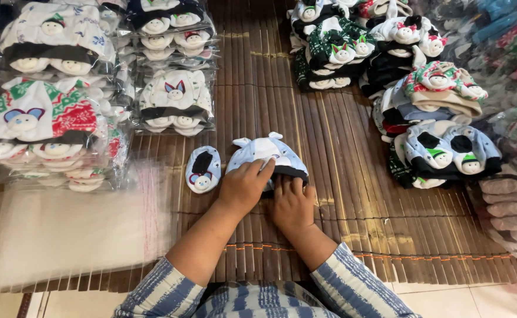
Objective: Packaging baby hats into clear plastic bags
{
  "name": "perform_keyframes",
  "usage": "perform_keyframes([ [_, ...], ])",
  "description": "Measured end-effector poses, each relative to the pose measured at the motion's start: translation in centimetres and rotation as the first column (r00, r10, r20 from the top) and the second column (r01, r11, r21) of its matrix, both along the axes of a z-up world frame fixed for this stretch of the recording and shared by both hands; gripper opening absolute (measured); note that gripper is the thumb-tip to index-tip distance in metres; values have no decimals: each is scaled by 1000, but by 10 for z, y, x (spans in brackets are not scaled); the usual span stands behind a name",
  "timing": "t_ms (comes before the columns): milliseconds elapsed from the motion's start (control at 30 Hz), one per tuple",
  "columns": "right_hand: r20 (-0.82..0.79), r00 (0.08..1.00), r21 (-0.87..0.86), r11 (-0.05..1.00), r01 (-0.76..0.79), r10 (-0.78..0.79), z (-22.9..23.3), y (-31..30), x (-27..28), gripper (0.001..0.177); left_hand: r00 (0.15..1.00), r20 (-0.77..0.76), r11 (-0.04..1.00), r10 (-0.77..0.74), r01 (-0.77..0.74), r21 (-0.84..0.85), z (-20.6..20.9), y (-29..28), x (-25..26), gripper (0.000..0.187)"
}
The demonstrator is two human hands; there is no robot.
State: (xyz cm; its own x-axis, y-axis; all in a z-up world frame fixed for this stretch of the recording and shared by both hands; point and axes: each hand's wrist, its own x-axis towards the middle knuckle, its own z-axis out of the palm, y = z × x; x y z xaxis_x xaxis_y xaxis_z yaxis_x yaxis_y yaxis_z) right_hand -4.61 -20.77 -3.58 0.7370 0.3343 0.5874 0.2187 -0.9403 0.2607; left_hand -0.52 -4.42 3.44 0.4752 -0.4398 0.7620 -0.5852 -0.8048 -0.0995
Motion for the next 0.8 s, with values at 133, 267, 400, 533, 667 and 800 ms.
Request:
perform_keyframes([
  [133,-16,999,53,998,33,-32,-7,0,9,55,995,99,1000,-16,18,-18,-4,-5,-3,33],
  [267,-25,1000,63,998,14,-13,25,-1,1,48,999,44,999,-29,28,20,-14,-2,-4,37],
  [400,-80,996,121,992,-34,44,36,-15,-1,36,998,-43,999,-35,36,23,-29,3,-3,41],
  [533,-94,990,242,967,-83,108,58,-39,-8,28,974,-188,992,-127,130,1,-20,8,-9,41],
  [667,-124,988,287,956,-53,92,61,-60,-8,19,939,-310,985,-148,168,39,-20,17,-12,51],
  [800,-234,966,206,976,-66,115,54,-63,0,20,946,-278,983,-169,180,17,-21,19,-15,50],
])
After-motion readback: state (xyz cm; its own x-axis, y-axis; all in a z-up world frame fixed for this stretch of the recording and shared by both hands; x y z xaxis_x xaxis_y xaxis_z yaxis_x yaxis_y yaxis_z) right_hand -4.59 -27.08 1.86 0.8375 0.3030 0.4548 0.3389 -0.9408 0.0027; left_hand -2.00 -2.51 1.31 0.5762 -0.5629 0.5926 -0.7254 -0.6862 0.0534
